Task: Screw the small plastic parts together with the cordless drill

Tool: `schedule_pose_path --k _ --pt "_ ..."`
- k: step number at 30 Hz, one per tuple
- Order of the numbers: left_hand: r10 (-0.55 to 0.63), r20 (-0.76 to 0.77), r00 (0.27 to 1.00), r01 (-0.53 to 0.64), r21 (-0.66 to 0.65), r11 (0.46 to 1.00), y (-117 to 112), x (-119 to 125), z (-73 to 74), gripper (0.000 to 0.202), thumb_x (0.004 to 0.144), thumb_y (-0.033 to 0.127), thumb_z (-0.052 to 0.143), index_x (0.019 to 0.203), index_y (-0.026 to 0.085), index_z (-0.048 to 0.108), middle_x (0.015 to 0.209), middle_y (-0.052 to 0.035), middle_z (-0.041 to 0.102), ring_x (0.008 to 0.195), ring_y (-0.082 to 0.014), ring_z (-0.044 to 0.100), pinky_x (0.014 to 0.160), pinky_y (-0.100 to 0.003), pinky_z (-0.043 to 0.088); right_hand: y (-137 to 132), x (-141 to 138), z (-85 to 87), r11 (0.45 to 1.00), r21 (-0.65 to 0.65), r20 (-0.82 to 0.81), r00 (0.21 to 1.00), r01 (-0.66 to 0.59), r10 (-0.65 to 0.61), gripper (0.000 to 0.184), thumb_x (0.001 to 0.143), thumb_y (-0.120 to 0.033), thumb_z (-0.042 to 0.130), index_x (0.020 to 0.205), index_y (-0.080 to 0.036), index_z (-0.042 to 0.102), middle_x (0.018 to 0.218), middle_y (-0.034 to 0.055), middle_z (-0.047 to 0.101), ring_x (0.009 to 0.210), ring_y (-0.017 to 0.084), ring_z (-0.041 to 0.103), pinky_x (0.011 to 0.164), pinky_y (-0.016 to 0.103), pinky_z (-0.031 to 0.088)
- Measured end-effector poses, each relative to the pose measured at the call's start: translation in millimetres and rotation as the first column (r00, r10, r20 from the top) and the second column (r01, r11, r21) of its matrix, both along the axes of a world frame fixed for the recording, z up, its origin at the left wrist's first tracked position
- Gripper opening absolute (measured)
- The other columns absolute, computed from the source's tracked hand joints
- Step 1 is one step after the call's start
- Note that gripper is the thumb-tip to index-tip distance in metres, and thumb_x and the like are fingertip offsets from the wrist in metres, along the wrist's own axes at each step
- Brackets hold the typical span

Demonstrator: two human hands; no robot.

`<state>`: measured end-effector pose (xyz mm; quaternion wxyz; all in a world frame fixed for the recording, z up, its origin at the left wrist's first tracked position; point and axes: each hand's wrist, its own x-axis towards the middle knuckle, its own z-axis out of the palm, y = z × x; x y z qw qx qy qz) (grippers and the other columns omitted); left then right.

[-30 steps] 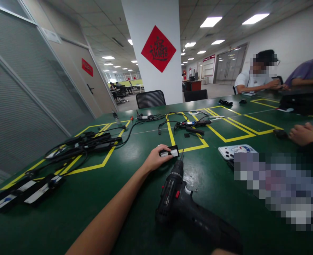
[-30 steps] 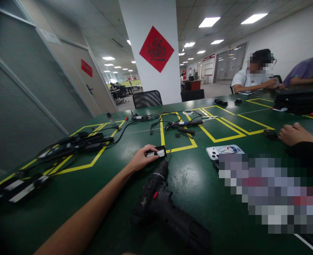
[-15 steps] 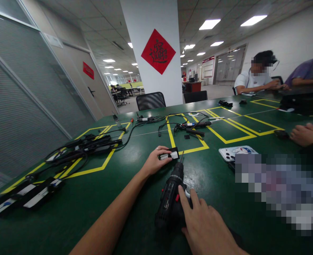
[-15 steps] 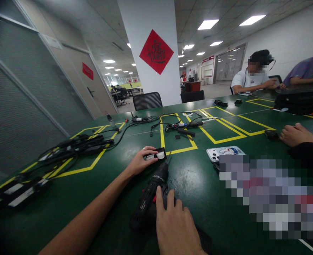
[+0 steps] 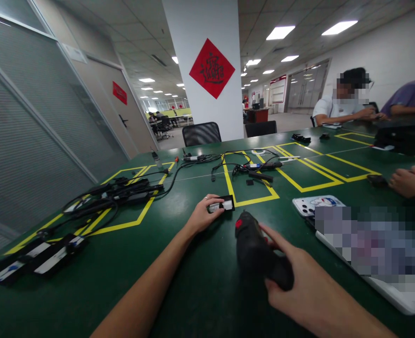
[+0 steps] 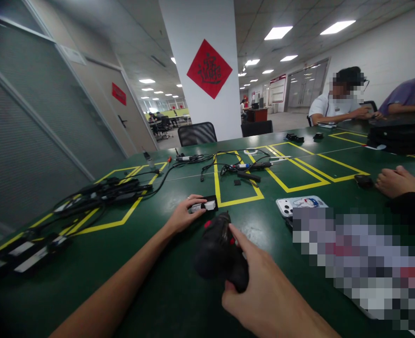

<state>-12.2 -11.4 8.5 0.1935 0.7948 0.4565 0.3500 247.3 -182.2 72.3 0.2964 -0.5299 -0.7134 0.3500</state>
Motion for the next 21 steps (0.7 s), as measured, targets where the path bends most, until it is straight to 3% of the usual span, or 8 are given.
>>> schedule_pose_path --k 3,5,9,13,18,21 --pt "0.005 0.016 1.000 -0.005 -0.001 1.000 -1.4 0.7 -0.5 0.030 0.077 0.035 0.059 0.103 0.021 0.063 0.114 -0.0070 0.053 0.108 -0.0204 0.051 0.098 -0.035 0.038 4.1 9.6 15.4 0.994 -0.052 -0.189 0.976 0.097 -0.105 0.044 0.073 -0.028 0.056 0.116 -0.021 0.051 0.087 0.0059 0.064 0.072 0.021 0.061 0.063 0.033 0.049" --pt "0.009 0.022 1.000 -0.009 0.002 1.000 -2.4 1.1 -0.5 0.029 0.077 0.033 0.059 0.102 0.021 0.063 0.114 -0.0073 0.053 0.108 -0.0204 0.051 0.098 -0.035 0.038 10.6 12.2 18.7 0.997 -0.071 -0.342 0.938 0.042 -0.064 0.029 0.078 -0.035 0.051 0.103 -0.021 0.055 0.072 0.0035 0.062 0.062 0.020 0.057 0.056 0.032 0.047" --pt "0.009 0.018 1.000 -0.009 0.007 1.000 -5.3 3.6 0.9 0.025 0.078 0.032 0.057 0.099 0.020 0.063 0.111 -0.0071 0.054 0.106 -0.0204 0.051 0.097 -0.035 0.038 26.0 8.8 16.6 0.997 -0.055 -0.465 0.885 -0.060 0.028 0.018 0.083 -0.037 0.051 0.092 -0.023 0.055 0.064 -0.0008 0.059 0.063 0.017 0.058 0.067 0.033 0.046" --pt "0.019 0.011 1.000 -0.019 0.002 1.000 -6.8 8.0 1.3 0.023 0.079 0.033 0.056 0.097 0.021 0.063 0.110 -0.0063 0.054 0.106 -0.0201 0.051 0.096 -0.034 0.038 29.6 5.1 9.6 0.989 -0.099 -0.395 0.917 -0.111 0.063 0.020 0.087 -0.040 0.046 0.085 -0.022 0.055 0.060 -0.0035 0.055 0.063 0.015 0.055 0.070 0.032 0.043" --pt "0.015 0.007 1.000 -0.015 0.010 1.000 -6.8 12.0 1.0 0.022 0.080 0.032 0.054 0.097 0.020 0.063 0.110 -0.0066 0.053 0.106 -0.0198 0.050 0.096 -0.033 0.038 24.5 10.2 5.0 0.974 -0.217 -0.353 0.936 -0.070 -0.011 0.031 0.084 -0.045 0.049 0.104 -0.021 0.052 0.062 -0.0038 0.055 0.060 0.015 0.053 0.062 0.030 0.042" --pt "0.022 0.010 1.000 -0.022 0.013 1.000 -8.2 13.3 2.3 0.022 0.081 0.031 0.054 0.098 0.020 0.063 0.111 -0.0066 0.053 0.107 -0.0196 0.050 0.096 -0.033 0.037 24.2 13.4 6.9 0.968 -0.238 -0.353 0.936 -0.079 -0.011 0.032 0.084 -0.044 0.048 0.106 -0.021 0.053 0.057 -0.0047 0.054 0.055 0.014 0.050 0.059 0.029 0.039"
